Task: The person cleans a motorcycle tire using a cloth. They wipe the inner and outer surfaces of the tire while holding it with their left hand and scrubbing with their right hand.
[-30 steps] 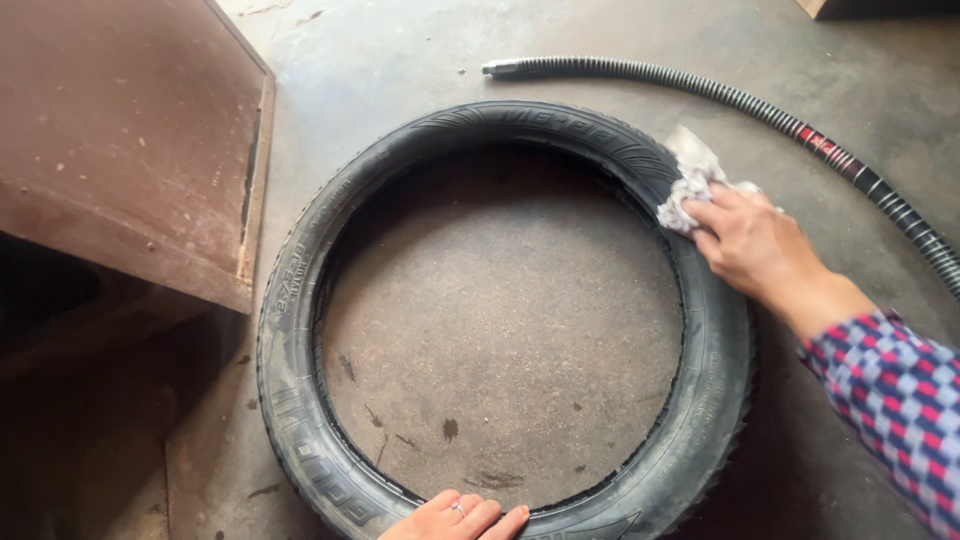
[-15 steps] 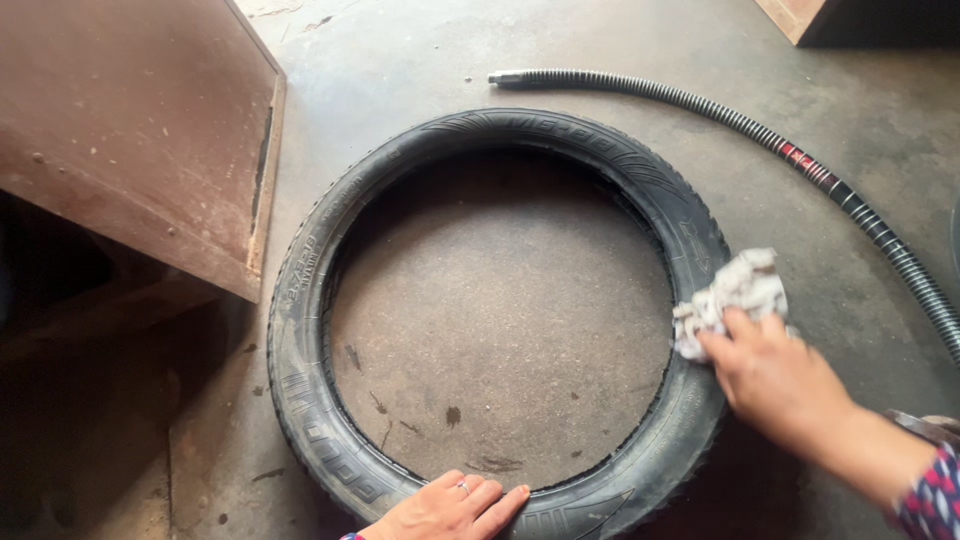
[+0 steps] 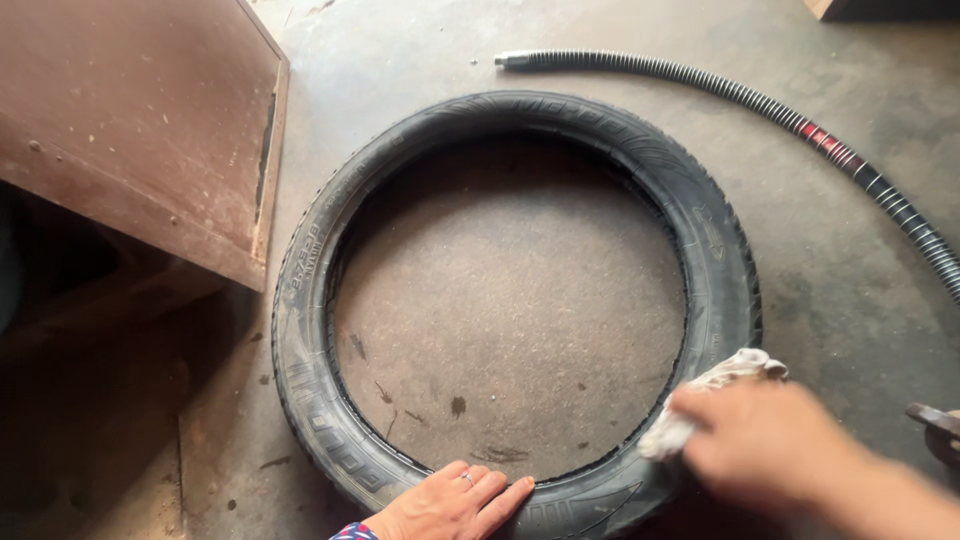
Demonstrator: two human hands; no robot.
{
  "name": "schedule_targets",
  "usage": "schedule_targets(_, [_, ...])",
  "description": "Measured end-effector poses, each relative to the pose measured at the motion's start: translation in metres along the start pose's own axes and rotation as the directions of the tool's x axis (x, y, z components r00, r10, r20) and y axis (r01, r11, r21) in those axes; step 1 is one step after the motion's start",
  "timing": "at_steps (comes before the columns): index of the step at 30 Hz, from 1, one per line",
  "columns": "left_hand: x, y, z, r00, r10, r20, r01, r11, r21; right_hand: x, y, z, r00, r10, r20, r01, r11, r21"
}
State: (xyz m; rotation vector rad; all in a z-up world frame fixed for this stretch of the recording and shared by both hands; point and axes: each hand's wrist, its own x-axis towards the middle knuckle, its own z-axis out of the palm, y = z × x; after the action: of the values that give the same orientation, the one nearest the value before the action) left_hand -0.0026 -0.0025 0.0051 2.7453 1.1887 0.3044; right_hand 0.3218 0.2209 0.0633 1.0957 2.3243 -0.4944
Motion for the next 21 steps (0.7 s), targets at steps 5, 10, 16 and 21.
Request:
schedule_targets(5, [-0.001,-0.001,0.003,1.0,0.0,0.023,0.0,1.0,-0.019,0.041,0.066,-0.085,0.945,0.002,-0.328,0.06,0.982,0.179])
schedule_targets(10, [-0.002,-0.003,0.004,0.999,0.009,0.049,-0.008,1.0,-0.03,0.059,0.048,-0.03,0.599,-0.295,-0.745,0.24,0.953,-0.185])
schedule_targets(16, [0.004,0.0,-0.009,0.993,-0.025,0.112,0.033,0.997,-0.067,0.018,-0.013,0.01,0.521,-0.245,-0.817,0.321,0.944,-0.078])
schedule_targets(21, [0.011,0.006,-0.033,0.977,-0.095,0.193,0.15,0.944,-0.292,-0.011,-0.084,0.059,0.427,-0.295,-0.855,0.545,0.838,-0.017])
